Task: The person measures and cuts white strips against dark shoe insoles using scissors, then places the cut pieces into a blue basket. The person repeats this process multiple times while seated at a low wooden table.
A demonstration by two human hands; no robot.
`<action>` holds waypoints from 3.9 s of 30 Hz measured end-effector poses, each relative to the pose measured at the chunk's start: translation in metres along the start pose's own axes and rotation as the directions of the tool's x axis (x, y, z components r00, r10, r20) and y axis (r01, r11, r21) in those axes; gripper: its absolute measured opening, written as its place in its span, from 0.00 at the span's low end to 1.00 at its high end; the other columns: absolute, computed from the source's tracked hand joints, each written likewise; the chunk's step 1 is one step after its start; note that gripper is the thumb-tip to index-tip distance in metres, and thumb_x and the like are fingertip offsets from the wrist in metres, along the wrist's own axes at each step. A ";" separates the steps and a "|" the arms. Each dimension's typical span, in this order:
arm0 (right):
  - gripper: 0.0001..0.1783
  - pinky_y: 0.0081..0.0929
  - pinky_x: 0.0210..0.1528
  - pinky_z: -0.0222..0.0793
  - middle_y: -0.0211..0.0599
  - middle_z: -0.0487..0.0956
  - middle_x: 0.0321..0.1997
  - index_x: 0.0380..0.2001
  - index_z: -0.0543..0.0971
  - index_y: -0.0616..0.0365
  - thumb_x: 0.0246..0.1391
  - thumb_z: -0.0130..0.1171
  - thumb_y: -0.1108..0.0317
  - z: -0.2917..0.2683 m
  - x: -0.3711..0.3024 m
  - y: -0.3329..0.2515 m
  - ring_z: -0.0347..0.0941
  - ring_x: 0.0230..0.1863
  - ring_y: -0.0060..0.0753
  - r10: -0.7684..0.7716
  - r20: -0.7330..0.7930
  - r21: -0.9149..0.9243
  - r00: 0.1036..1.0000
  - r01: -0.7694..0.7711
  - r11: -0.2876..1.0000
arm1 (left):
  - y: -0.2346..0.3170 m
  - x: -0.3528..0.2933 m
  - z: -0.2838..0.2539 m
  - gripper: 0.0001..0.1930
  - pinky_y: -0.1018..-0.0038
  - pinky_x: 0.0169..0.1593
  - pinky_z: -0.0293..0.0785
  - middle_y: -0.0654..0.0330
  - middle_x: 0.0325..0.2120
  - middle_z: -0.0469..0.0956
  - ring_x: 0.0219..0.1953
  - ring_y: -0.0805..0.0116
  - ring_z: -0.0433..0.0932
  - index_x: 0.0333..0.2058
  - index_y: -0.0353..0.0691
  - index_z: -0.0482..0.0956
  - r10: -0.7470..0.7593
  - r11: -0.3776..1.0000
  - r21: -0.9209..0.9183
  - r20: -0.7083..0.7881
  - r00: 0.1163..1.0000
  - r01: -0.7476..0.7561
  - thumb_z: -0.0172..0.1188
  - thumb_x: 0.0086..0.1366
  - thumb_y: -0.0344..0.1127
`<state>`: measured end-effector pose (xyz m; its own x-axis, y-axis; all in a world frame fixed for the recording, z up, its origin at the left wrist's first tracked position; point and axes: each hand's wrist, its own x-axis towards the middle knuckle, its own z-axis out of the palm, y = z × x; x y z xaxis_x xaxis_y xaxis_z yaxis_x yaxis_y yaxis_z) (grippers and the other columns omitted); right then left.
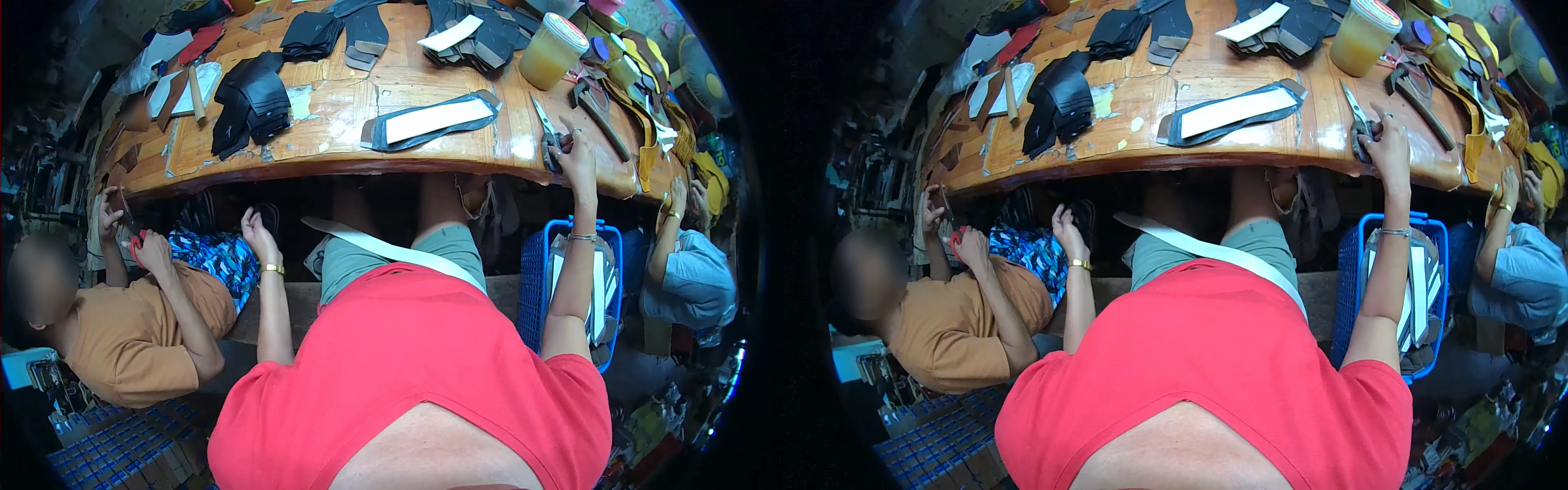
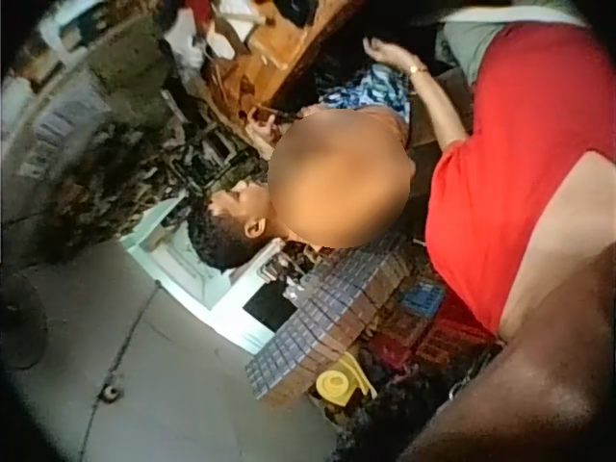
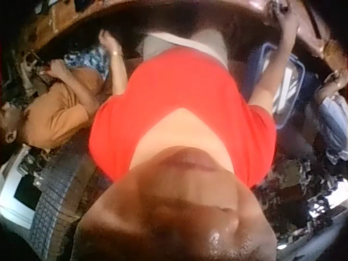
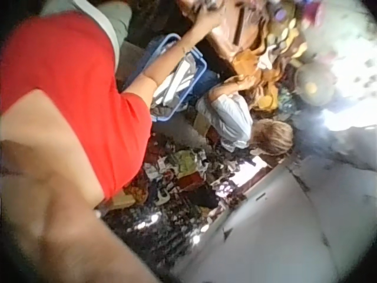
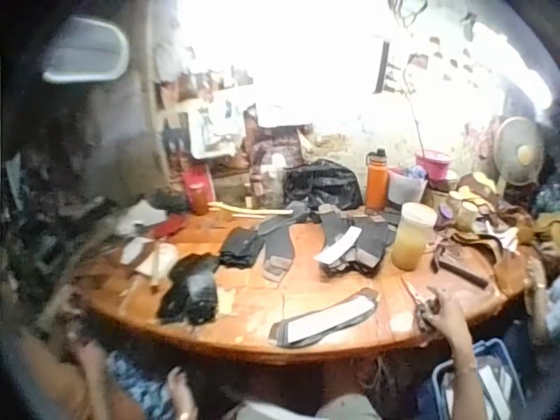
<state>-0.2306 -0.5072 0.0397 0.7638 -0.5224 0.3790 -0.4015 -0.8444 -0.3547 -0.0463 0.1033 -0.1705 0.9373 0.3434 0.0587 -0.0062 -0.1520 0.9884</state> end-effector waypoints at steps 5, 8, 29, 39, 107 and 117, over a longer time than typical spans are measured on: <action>0.28 0.37 0.43 0.72 0.39 0.81 0.37 0.55 0.77 0.52 0.47 0.65 0.73 0.008 0.013 -0.053 0.78 0.38 0.42 -0.115 -0.041 0.316 0.993 0.122 0.941 | 0.150 -0.068 0.073 0.06 0.77 0.46 0.71 0.61 0.35 0.79 0.38 0.72 0.76 0.40 0.38 0.82 0.519 0.845 0.047 0.168 0.838 -0.532 0.59 0.65 0.26; 0.28 0.29 0.50 0.69 0.36 0.82 0.47 0.57 0.76 0.51 0.49 0.61 0.77 0.030 0.014 -0.120 0.77 0.48 0.32 -0.434 -0.044 0.515 0.900 0.392 0.762 | 0.210 -0.081 0.112 0.10 0.67 0.51 0.68 0.60 0.36 0.81 0.41 0.59 0.77 0.41 0.41 0.82 0.726 0.577 0.050 0.427 0.539 -0.815 0.64 0.59 0.28; 0.41 0.30 0.57 0.70 0.37 0.79 0.41 0.67 0.60 0.58 0.49 0.62 0.76 0.061 0.037 -0.132 0.76 0.48 0.31 -0.453 0.092 0.990 0.887 -0.130 -0.053 | 0.221 -0.053 0.170 0.17 0.60 0.56 0.56 0.63 0.47 0.80 0.49 0.65 0.76 0.51 0.48 0.78 0.597 0.416 -0.029 0.762 0.249 -0.909 0.59 0.63 0.36; 0.30 0.43 0.63 0.68 0.39 0.77 0.56 0.64 0.65 0.51 0.58 0.52 0.78 -0.022 0.048 0.106 0.73 0.56 0.34 0.165 -0.224 0.910 0.961 0.267 -0.318 | 0.226 -0.037 0.169 0.15 0.60 0.60 0.55 0.63 0.50 0.78 0.53 0.63 0.74 0.49 0.45 0.79 0.597 0.337 0.033 0.766 0.241 -0.941 0.57 0.63 0.30; 0.17 0.12 0.34 0.61 0.23 0.69 0.29 0.36 0.69 0.57 0.47 0.68 0.74 0.041 -0.142 -0.156 0.65 0.31 0.11 -0.010 0.302 0.922 0.953 -0.289 0.258 | 0.315 -0.114 0.231 0.42 0.83 0.29 0.80 0.51 0.61 0.66 0.30 0.82 0.74 0.66 0.31 0.58 0.486 0.846 -0.532 0.799 0.355 0.039 0.69 0.52 0.18; 0.16 0.10 0.29 0.58 0.18 0.69 0.24 0.31 0.70 0.54 0.47 0.69 0.74 0.035 -0.149 -0.159 0.63 0.26 0.07 0.084 0.344 0.911 0.935 -0.354 0.211 | 0.307 -0.119 0.235 0.42 0.83 0.30 0.80 0.53 0.60 0.67 0.29 0.82 0.75 0.66 0.32 0.58 0.443 0.853 -0.508 0.828 0.344 0.124 0.67 0.53 0.17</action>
<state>-0.2633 -0.2910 0.0097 0.8544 -0.5187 0.0305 0.1052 0.1154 -0.9877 -0.0782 -0.2021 0.0928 0.6079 -0.7168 0.3417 -0.0657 0.3835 0.9212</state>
